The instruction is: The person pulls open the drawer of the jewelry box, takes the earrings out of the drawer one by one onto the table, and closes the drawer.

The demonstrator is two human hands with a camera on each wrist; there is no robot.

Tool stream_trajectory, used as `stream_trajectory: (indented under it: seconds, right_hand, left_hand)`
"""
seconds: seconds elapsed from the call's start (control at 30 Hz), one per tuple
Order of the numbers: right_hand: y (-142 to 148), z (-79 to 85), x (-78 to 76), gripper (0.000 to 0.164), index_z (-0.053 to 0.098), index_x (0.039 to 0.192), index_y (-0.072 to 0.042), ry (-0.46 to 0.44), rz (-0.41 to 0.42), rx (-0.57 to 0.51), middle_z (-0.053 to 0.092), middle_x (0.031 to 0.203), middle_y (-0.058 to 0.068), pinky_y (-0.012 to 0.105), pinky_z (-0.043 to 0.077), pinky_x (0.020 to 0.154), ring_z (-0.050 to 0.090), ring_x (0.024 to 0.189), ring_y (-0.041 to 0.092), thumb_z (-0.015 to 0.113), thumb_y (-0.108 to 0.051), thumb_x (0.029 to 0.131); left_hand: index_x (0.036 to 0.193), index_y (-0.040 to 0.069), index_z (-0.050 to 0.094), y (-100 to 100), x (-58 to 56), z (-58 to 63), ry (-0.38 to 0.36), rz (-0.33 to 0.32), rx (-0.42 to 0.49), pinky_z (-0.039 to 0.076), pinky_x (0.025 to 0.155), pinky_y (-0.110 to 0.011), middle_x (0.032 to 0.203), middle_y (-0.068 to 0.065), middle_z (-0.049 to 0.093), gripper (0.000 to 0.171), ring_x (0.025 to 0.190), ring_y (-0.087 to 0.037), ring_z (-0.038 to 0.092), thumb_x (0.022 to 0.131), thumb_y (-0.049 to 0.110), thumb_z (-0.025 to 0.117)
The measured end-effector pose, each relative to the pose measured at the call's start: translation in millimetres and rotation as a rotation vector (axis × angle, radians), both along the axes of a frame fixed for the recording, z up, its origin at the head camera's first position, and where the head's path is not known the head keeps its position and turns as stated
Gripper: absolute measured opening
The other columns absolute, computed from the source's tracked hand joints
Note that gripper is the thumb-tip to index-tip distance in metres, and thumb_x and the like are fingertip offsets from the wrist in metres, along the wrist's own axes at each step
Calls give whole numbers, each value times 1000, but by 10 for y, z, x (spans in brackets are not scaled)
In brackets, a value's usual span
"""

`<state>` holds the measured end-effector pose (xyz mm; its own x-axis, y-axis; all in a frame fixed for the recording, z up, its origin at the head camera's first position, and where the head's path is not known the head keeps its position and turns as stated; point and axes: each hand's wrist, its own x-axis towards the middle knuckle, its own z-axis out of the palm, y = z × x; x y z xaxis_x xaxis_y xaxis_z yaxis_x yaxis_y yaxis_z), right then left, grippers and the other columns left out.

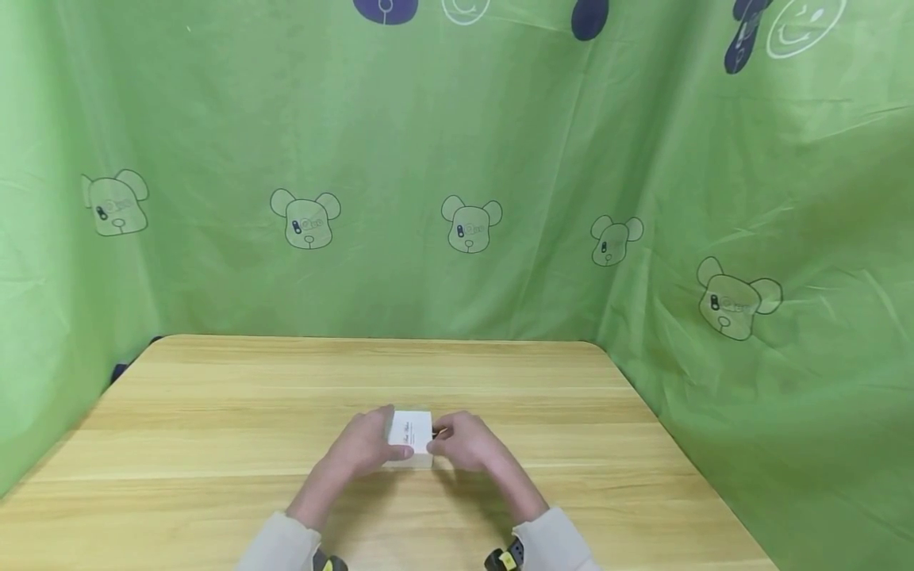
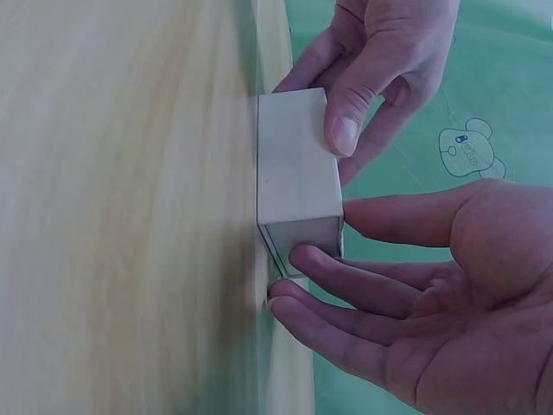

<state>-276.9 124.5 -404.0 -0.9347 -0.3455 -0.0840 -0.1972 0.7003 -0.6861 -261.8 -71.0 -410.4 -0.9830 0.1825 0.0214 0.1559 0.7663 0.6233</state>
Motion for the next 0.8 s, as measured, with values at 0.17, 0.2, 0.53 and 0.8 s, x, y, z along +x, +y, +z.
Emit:
stream_trajectory:
  seconds: [0.17, 0.2, 0.53, 0.8]
  right_hand:
    - [21, 3, -23, 41, 66, 125, 5, -3, 3, 12, 74, 106, 17, 41, 60, 82, 69, 95, 27, 74, -14, 89]
    - [25, -2, -30, 41, 66, 125, 5, -8, 2, 12, 74, 107, 17, 41, 60, 82, 69, 96, 27, 74, -14, 89]
    - [73, -11, -57, 38, 68, 122, 4, -25, 14, 3, 73, 103, 13, 35, 58, 77, 67, 91, 22, 75, -10, 87]
    - [82, -2, -56, 37, 69, 120, 4, -21, 14, 15, 73, 103, 13, 37, 59, 78, 68, 92, 24, 75, -9, 86]
  left_hand:
    - [144, -7, 48, 15, 5, -6, -12, -2, 19, 55, 90, -50, 117, -21, 68, 81, 95, -27, 61, 80, 24, 86]
    - [144, -7, 48, 18, 5, -5, -13, -4, 19, 56, 90, -49, 115, -20, 68, 80, 94, -27, 61, 80, 24, 86]
    - [131, -3, 58, 19, 11, 4, -15, -29, 23, 55, 76, -39, 96, -9, 67, 67, 84, -21, 58, 76, 20, 89]
    - [128, -3, 59, 13, 25, 13, -23, -40, 55, 54, 72, -36, 91, -7, 66, 64, 81, -20, 58, 75, 16, 89]
